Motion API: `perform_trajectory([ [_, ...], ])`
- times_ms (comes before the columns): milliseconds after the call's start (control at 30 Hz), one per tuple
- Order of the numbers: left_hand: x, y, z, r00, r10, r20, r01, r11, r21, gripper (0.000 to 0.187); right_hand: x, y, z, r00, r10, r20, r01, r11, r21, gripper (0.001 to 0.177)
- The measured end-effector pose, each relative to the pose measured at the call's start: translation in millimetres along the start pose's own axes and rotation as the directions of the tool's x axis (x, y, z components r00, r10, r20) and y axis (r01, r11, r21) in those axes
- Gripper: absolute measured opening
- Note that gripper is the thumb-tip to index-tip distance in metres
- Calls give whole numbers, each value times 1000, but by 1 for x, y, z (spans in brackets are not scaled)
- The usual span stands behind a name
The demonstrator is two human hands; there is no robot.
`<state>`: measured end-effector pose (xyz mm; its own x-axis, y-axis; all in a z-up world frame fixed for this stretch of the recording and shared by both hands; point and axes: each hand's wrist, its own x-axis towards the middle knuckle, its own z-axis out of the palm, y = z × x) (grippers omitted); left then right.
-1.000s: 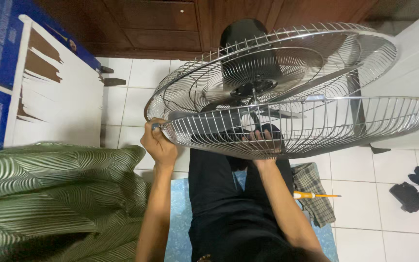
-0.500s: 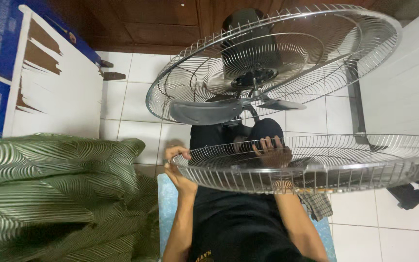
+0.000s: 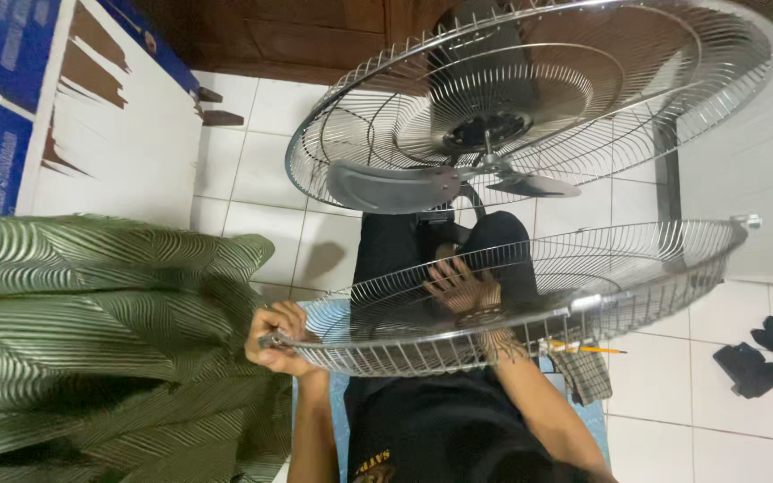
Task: The person disassembles a standing fan by removing the front grille, fan blades, and rear grille. They use a screwdriver to loosen screws and detach the components, placing them on the floor.
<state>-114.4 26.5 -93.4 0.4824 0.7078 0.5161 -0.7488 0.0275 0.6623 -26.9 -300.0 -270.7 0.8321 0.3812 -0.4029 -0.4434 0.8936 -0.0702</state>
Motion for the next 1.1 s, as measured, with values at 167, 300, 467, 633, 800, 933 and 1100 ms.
perform_trajectory([
  [167, 25, 22, -31, 996, 66, 56, -69, 997, 42, 74, -14, 17, 22, 901, 163, 402, -94, 978, -184, 91],
  [300, 46, 61, -34, 998, 67, -7, -65, 985, 161, 79, -46, 18, 63, 986, 148, 77, -140, 985, -104, 91],
  [467, 65, 92, -8, 983, 176, -57, -127, 865, 485, 85, -82, 1, 124, 999, 27, 23, -18, 936, -353, 93],
  [633, 85, 115, 1, 980, 197, 14, -168, 795, 582, 87, -115, -1, 181, 989, -74, -131, 27, 943, -332, 78],
  [800, 86, 118, -8, 978, 207, -31, -147, 784, 603, 84, -134, 9, 233, 985, -167, -43, 90, 710, -699, 67],
  [933, 86, 109, -13, 950, 312, 4, -241, 724, 646, 83, -137, 24, 265, 992, -115, -50, 28, 594, -804, 71],
  [1100, 90, 104, -17, 937, 350, 13, -267, 689, 674, 82, -127, 39, 281, 991, -99, -91, -29, 508, -861, 72],
])
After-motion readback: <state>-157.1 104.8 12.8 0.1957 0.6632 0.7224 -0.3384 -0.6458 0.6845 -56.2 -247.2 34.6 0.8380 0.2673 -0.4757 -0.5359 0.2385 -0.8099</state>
